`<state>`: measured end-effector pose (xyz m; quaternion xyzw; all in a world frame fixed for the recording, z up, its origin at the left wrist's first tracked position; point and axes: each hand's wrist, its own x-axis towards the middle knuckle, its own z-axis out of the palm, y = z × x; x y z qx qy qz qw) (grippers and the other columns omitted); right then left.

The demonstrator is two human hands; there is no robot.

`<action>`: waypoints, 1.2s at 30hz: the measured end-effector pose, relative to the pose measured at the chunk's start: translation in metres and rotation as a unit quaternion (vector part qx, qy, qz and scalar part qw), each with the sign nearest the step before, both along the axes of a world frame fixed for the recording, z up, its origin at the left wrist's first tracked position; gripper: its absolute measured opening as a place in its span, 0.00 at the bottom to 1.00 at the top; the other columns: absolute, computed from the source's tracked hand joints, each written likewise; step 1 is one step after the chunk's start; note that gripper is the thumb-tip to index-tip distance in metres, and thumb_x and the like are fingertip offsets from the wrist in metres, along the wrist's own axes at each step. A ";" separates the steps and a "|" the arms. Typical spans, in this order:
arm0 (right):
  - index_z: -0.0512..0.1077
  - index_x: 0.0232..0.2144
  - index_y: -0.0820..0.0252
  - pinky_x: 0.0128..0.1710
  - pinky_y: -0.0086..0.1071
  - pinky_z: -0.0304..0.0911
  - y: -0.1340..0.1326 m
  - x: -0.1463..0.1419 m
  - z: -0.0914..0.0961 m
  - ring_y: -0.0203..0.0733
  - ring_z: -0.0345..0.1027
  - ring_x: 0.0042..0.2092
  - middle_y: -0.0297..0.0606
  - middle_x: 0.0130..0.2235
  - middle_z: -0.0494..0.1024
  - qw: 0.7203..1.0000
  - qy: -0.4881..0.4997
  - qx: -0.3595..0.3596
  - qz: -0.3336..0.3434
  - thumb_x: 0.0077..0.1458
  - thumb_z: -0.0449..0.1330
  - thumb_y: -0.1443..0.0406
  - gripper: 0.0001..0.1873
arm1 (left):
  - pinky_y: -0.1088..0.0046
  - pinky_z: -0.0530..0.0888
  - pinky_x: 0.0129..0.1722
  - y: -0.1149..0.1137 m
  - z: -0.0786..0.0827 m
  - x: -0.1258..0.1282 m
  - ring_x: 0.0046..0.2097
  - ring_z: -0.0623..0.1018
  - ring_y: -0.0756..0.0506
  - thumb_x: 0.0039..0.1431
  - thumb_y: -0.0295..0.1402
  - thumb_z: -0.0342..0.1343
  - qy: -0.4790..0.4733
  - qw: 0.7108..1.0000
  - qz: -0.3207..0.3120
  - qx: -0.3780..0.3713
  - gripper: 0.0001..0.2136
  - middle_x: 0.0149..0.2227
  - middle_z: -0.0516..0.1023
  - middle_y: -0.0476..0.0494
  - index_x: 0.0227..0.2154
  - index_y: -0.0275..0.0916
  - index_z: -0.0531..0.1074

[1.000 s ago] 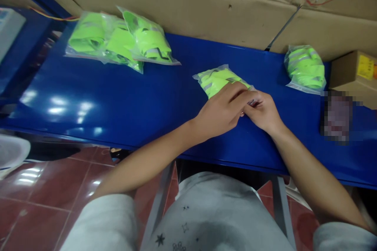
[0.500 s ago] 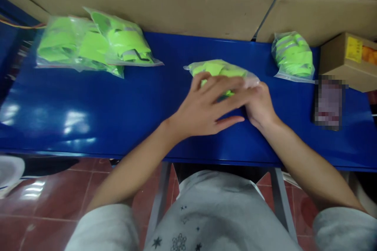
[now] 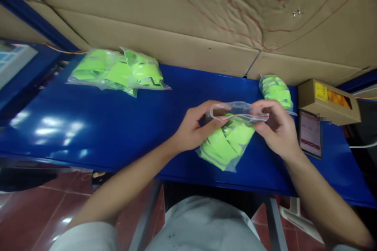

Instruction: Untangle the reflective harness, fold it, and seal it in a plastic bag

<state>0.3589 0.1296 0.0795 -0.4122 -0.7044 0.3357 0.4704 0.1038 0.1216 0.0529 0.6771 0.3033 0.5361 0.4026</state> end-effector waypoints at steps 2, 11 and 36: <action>0.79 0.41 0.49 0.34 0.36 0.68 0.001 0.005 -0.008 0.40 0.71 0.33 0.35 0.35 0.79 0.999 -0.027 -0.041 0.014 0.60 0.72 0.51 0.13 | 0.74 0.80 0.40 0.000 -0.007 0.007 0.43 0.85 0.46 0.69 0.42 0.65 -0.027 0.993 -0.048 -0.101 0.14 0.46 0.85 0.40 0.51 0.39 0.79; 0.83 0.46 0.49 0.41 0.36 0.75 0.009 0.020 -0.042 0.45 0.81 0.42 0.37 0.41 0.87 0.954 0.064 -0.294 -0.002 0.55 0.75 0.50 0.19 | 0.73 0.76 0.38 0.015 -0.023 0.009 0.36 0.80 0.48 0.61 0.45 0.71 -0.039 0.954 -0.040 -0.296 0.15 0.38 0.85 0.44 0.41 0.37 0.84; 0.81 0.30 0.54 0.34 0.30 0.67 0.018 0.037 -0.014 0.35 0.70 0.31 0.33 0.29 0.80 0.948 -0.013 -0.316 -0.012 0.51 0.78 0.50 0.17 | 0.79 0.83 0.34 0.018 -0.019 0.002 0.39 0.85 0.47 0.66 0.43 0.67 0.006 0.941 -0.040 -0.337 0.14 0.40 0.88 0.41 0.40 0.36 0.86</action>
